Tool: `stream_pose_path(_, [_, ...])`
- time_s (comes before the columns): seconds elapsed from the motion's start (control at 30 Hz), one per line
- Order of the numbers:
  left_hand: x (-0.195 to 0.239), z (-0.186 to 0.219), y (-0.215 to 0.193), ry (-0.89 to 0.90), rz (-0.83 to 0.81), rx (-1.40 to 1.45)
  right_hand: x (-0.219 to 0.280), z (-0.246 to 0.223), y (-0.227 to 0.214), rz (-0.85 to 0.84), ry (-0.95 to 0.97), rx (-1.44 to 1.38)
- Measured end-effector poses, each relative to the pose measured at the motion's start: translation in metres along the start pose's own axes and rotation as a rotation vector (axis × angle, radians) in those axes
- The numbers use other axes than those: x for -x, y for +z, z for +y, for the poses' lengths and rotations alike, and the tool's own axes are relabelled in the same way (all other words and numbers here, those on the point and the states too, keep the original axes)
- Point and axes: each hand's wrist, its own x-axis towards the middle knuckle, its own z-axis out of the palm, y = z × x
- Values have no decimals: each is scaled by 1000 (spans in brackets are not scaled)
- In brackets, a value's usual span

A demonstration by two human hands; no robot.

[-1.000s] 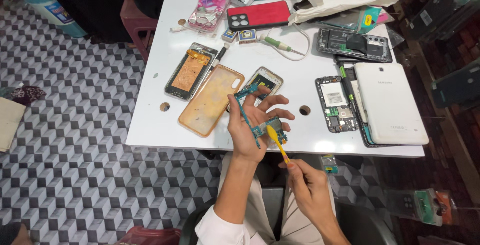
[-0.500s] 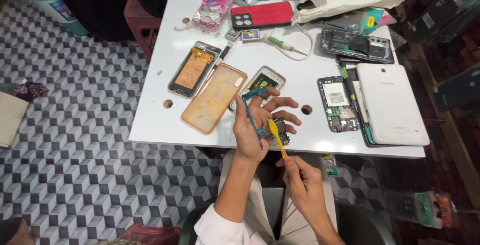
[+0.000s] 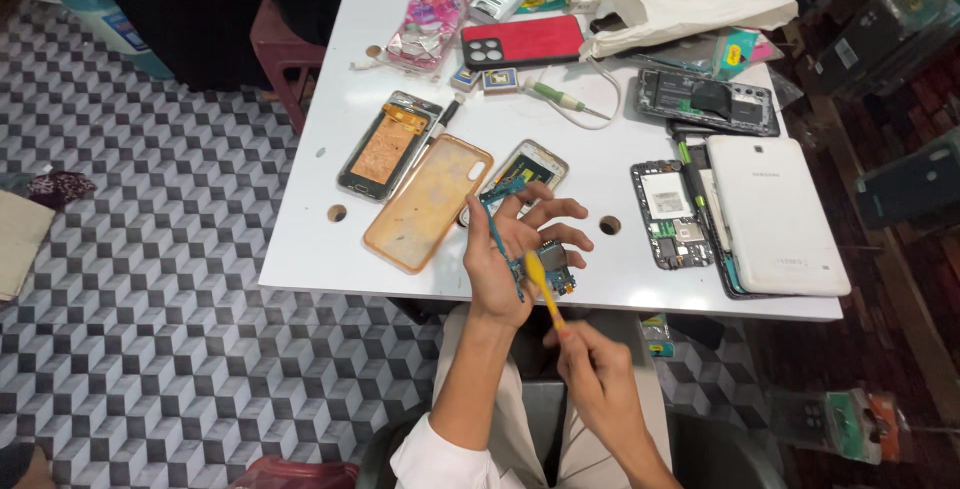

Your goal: The person cleans a small blue circuit board using a toothbrush and a screwdriver. They then brush the interior of a disassembled phone chassis and use the screwdriver to adjust components inside the chassis.

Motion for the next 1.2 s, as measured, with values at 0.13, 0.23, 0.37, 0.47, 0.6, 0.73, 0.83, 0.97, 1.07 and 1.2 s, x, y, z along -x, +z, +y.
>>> stream_pose_path(0.13, [-9,-2,-8,-27,80,122,13,7,-13,-64,185,-152])
stream_pose_path(0.23, [-14,-6,-16,-80,141,168,-1,0,-30,38,-127,-383])
stream_pose_path(0.37, [-14,-4,-12,-102,216,154,-44,-45,-41,259,-335,218])
stream_pose_path(0.47, [-12,1,-5,-90,253,145,-74,-89,-37,402,-214,447])
stream_pose_path(0.6, [-14,1,-1,-70,276,134,-79,-114,-25,453,-559,767])
stream_pose_path(0.73, [-13,-3,-3,-39,242,34,-78,-107,-18,345,-794,797])
stream_pose_path(0.83, [-12,-9,-5,-4,198,-41,-80,-101,-22,167,-848,626])
stream_pose_path(0.97, [-12,-13,-5,-71,153,-216,-85,-102,-25,61,-939,630])
stream_pose_path(1.07, [-12,-15,-6,-106,93,-304,-86,-103,-27,-18,-897,566])
stream_pose_path(1.2, [-13,-14,-8,-101,52,-295,-85,-100,-24,-10,-907,657])
